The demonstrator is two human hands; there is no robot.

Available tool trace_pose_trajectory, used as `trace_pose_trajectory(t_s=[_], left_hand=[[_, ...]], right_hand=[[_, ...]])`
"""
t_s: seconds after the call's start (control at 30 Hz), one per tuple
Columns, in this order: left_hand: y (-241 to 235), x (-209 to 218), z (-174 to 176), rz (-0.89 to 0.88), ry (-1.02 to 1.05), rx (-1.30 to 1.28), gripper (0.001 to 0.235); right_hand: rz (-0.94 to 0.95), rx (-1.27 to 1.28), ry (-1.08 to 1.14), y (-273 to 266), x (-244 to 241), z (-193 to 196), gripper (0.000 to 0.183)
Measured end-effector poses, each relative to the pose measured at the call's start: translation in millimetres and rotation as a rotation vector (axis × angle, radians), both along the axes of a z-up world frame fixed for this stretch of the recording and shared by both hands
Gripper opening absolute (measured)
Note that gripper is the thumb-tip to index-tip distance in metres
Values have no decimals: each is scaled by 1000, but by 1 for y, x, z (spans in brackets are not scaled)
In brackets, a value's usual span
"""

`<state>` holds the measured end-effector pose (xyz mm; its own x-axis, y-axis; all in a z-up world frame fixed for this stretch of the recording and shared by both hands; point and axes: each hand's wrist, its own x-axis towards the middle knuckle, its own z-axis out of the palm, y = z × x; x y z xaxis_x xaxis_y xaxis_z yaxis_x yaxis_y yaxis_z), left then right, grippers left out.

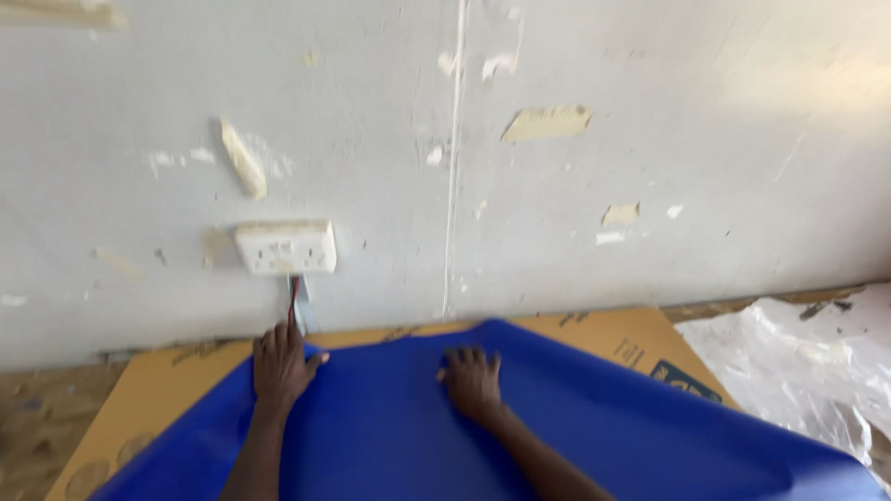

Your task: The person is preparing and applying a blue vinyl sheet onto a large acrylic board by unrolling it, smoothing it by hand, and trimming it with a utility knife.

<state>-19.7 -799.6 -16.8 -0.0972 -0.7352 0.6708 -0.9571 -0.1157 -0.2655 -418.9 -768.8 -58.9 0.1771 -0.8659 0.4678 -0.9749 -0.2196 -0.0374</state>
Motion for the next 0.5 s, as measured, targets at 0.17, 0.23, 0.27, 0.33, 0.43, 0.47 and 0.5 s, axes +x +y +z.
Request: trace_pose_trajectory(t_s=[0.17, 0.23, 0.27, 0.33, 0.43, 0.47, 0.5], left_hand=[[-18, -37, -21, 3, 95, 74, 94], [-14, -83, -38, -102, 182, 155, 88], [-4, -108, -46, -155, 226, 337, 87], [8, -142, -45, -207, 268, 535, 88], [17, -160, -33, -97, 379, 850, 102], [19, -160, -33, -129, 409, 776, 103], [19, -159, -35, -159, 439, 701, 104]], right_hand=[[13, 527, -72, 12, 6, 27, 83], [-4, 528, -89, 8, 4, 34, 82], [-4, 529, -110, 7, 7, 36, 82], [-7, 544, -133, -3, 8, 37, 81], [4, 465, -161, -20, -1, 16, 80], [25, 325, -151, -27, -7, 6, 77], [48, 186, -140, -35, -12, -5, 73]])
